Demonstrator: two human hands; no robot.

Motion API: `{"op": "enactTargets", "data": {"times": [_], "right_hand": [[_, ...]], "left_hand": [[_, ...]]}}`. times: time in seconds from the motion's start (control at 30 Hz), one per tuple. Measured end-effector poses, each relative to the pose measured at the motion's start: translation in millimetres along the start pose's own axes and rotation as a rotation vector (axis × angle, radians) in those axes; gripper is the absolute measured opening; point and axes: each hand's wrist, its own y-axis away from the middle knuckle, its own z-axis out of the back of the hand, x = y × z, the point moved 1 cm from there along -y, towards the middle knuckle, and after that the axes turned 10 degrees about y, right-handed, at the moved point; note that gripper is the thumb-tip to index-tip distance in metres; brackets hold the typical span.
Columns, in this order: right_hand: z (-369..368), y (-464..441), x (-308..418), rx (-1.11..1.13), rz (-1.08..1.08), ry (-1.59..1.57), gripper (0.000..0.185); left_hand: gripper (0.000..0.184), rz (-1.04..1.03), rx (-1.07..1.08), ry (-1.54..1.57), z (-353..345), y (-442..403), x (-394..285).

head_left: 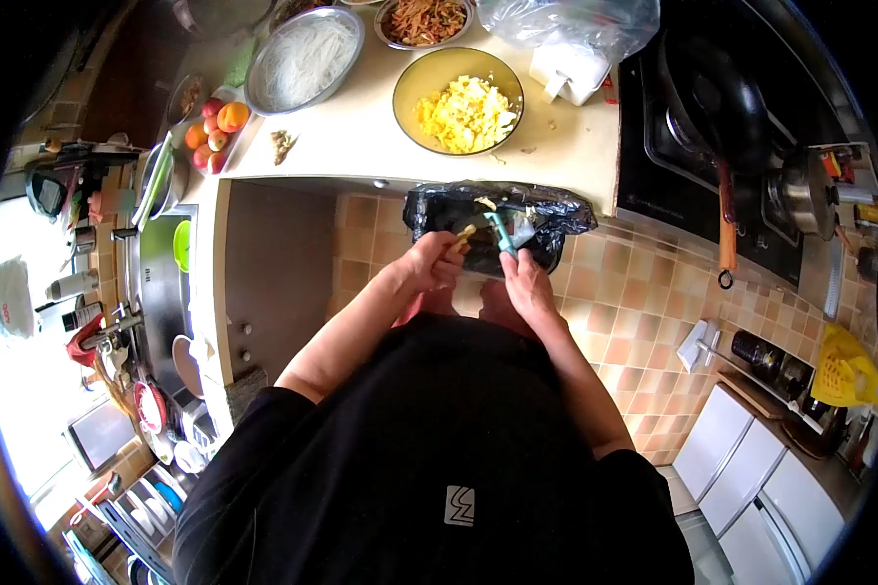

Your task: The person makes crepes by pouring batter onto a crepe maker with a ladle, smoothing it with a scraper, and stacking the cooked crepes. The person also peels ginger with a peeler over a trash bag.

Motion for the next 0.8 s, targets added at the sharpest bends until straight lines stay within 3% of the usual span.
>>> {"op": "enactTargets", "data": {"times": [0.13, 0.27, 0.33, 0.43, 0.47, 0.6, 0.77, 0.8], "right_hand": [[-2.7, 4.4, 12.3, 0.051, 0.203, -0.102, 0.039], [-13.9, -11.9, -10.7, -0.039, 0.034, 0.102, 0.038], [0.7, -2.7, -4.5, -0.131, 0.148, 0.047, 0.037], [17.3, 15.5, 21.9, 0.011, 0.274, 0.084, 0.031], [8.3, 16.7, 19.6, -0.049, 0.319, 0.049, 0.030], [5.7, -2.1, 2.1, -0.124, 0.113, 0.161, 0.030], [-0.9, 10.4, 4.4, -0.065, 0.325, 0.069, 0.033], [-3.2, 8.1, -0.3, -0.073, 0.244, 0.096, 0.033]], "left_hand": [[0.022, 0.171, 0.275, 0.067, -2.0, -1.9, 0.4], [0.022, 0.173, 0.280, 0.183, 2.4, -4.3, 8.0], [0.024, 0.195, 0.306, 0.249, -0.1, 0.3, 10.5], [0.024, 0.211, 0.331, 0.257, -3.8, 1.6, 8.3], [0.024, 0.218, 0.363, 0.255, -6.0, 3.1, 7.7], [0.023, 0.299, 0.370, 0.403, -18.0, 12.8, 12.5], [0.023, 0.263, 0.398, 0.398, -12.2, 3.8, 13.0], [0.024, 0.257, 0.388, 0.375, -12.9, 2.6, 14.6]]}}
